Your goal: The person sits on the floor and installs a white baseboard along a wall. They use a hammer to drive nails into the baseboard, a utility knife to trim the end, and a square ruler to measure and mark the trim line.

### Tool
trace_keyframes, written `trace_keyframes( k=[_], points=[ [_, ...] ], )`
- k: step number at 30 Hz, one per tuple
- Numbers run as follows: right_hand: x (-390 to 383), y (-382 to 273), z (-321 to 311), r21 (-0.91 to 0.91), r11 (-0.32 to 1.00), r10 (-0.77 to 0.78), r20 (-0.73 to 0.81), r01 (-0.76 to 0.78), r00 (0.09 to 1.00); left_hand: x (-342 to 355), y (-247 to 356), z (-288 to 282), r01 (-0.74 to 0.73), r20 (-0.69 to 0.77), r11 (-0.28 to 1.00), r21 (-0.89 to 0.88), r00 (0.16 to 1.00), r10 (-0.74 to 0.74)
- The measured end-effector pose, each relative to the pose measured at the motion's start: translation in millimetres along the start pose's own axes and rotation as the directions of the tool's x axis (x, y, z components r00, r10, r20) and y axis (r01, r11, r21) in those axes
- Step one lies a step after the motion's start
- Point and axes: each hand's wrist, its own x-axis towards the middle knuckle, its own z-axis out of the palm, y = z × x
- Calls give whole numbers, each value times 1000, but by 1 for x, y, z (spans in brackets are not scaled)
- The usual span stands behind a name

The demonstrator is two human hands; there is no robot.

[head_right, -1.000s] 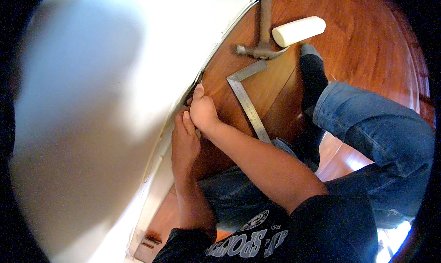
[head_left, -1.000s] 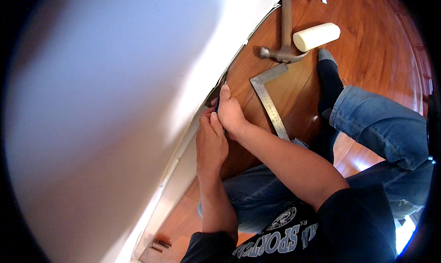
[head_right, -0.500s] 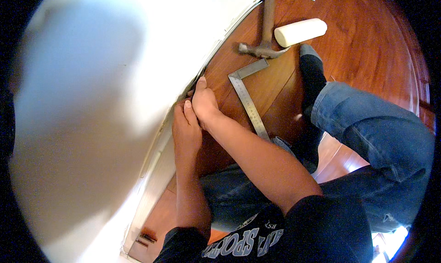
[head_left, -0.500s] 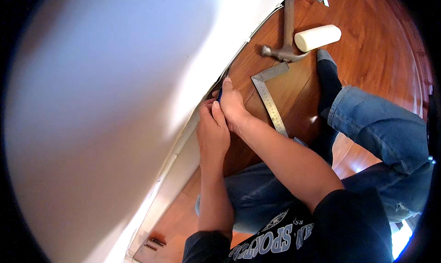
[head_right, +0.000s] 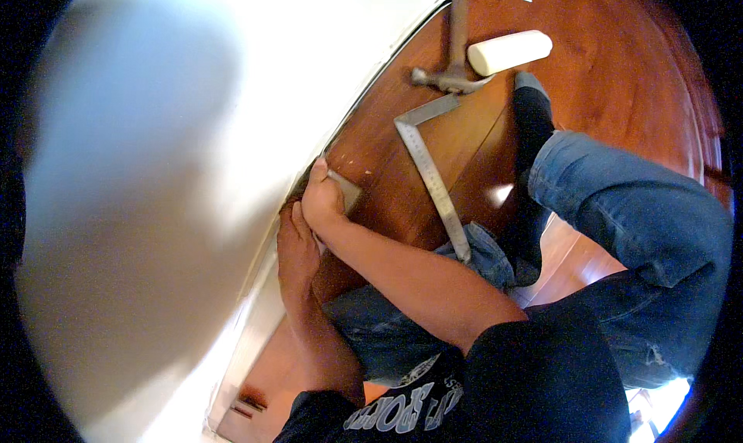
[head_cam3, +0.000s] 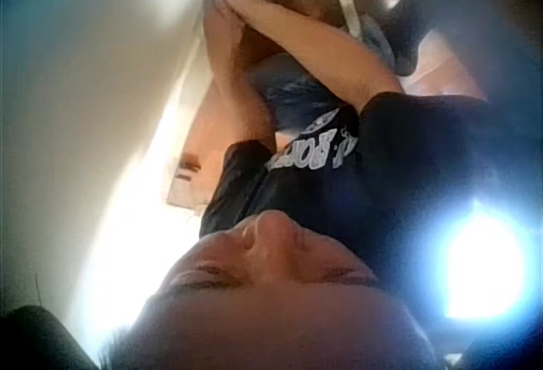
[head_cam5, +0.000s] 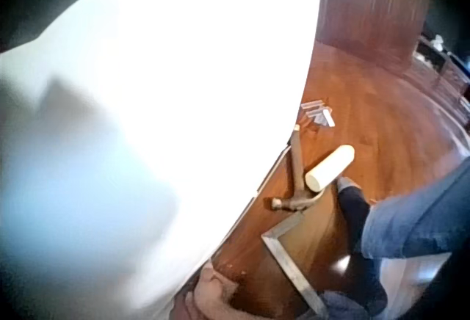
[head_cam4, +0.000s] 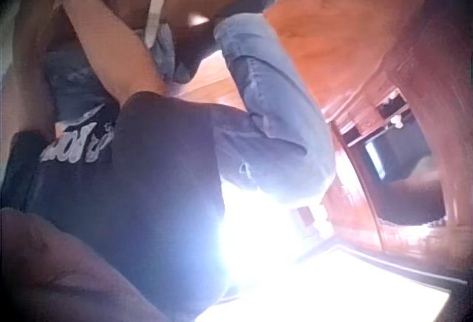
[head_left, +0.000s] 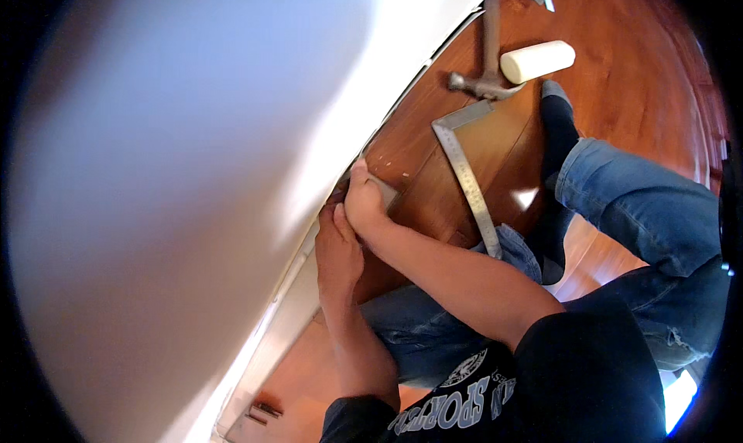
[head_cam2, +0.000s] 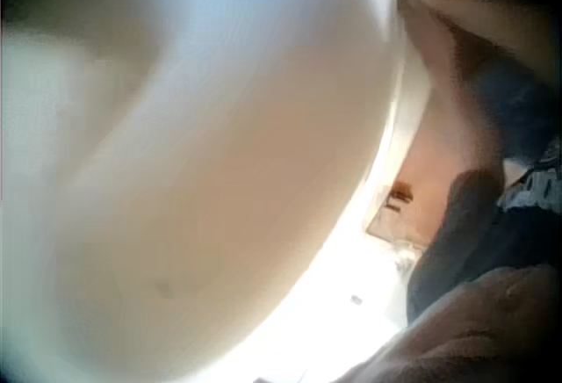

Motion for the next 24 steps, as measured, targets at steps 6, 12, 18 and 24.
trace_keyframes(
  k=[6, 12, 18, 24],
  points=[
    [-12, 10, -9, 389, 918, -122, 76, 83, 990, -23, 17, -13, -128, -43, 971, -200, 992, 122],
    [12, 1, -47, 456, 889, -118, 126, 48, 985, -6, 27, 14, -154, 30, 951, -269, 985, 168],
    [10, -40, -71, 554, 831, -101, 244, -54, 964, 24, 26, 41, -185, 32, 937, -295, 979, 203],
    [36, -36, -62, 553, 826, -3, 201, -110, 980, 42, 29, 47, -84, 78, 939, -335, 990, 117]
  ],
)
